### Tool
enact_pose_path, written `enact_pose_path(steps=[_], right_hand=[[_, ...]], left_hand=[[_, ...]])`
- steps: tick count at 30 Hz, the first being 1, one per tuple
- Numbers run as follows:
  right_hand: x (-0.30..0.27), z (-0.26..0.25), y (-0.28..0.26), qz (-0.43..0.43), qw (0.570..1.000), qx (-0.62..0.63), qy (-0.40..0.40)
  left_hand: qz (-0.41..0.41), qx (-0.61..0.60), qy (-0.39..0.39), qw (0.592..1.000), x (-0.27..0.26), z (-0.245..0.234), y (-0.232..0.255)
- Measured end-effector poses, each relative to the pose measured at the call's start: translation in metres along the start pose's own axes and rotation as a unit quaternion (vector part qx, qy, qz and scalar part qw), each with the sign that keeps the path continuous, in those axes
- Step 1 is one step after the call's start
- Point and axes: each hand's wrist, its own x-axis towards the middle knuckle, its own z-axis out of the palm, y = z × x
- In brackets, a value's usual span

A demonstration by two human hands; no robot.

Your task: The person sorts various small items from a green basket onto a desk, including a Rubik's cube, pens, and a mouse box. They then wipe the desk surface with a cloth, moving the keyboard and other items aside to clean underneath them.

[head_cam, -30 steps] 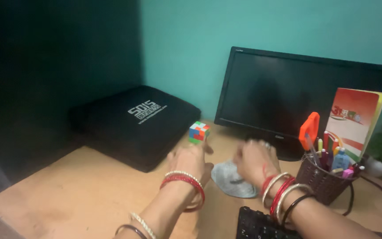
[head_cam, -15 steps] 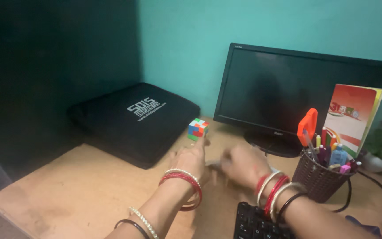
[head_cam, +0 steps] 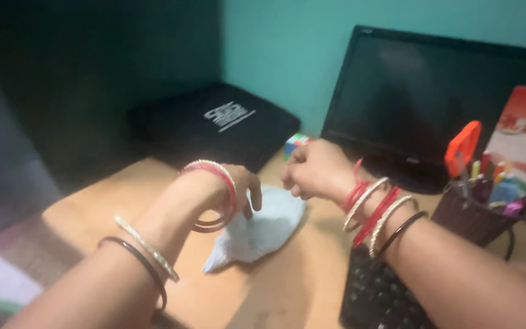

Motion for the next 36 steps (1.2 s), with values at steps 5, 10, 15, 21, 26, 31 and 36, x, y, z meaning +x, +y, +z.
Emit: enact_pose_path(steps=[5, 10, 15, 21, 26, 31, 36], right_hand=[[0.004, 0.08, 0.017, 0.035, 0.985, -0.066, 0.154], [-0.007, 0.156, 0.007, 0.132, 0.978, -0.11, 0.118], [-0.02, 0.193, -0.025, -0.015, 0.963, -0.269, -0.005], [-0.018, 0.216, -0.054, -0.098, 0.948, -0.3, -0.029], [0.011, 0.256, -0.06, -0.348, 0.906, -0.238, -0.045], [0.072, 0.286, -0.079, -0.542, 0.813, -0.204, -0.052], [0.093, 0.292, -0.097, -0.53, 0.813, -0.218, -0.099]], left_hand=[[0.06, -0.011, -0.054, 0.997, 0.002, 0.015, -0.039], [-0.15, -0.067, 0.123, 0.979, -0.006, 0.046, -0.1], [-0.264, -0.141, 0.313, 0.901, -0.02, 0.112, -0.161], [-0.243, -0.062, 0.538, 0.805, -0.022, 0.155, -0.204], [-0.228, -0.146, 0.578, 0.77, -0.017, 0.151, -0.204], [-0.233, -0.212, 0.569, 0.76, -0.02, 0.143, -0.204], [-0.253, -0.192, 0.535, 0.783, -0.022, 0.137, -0.197]])
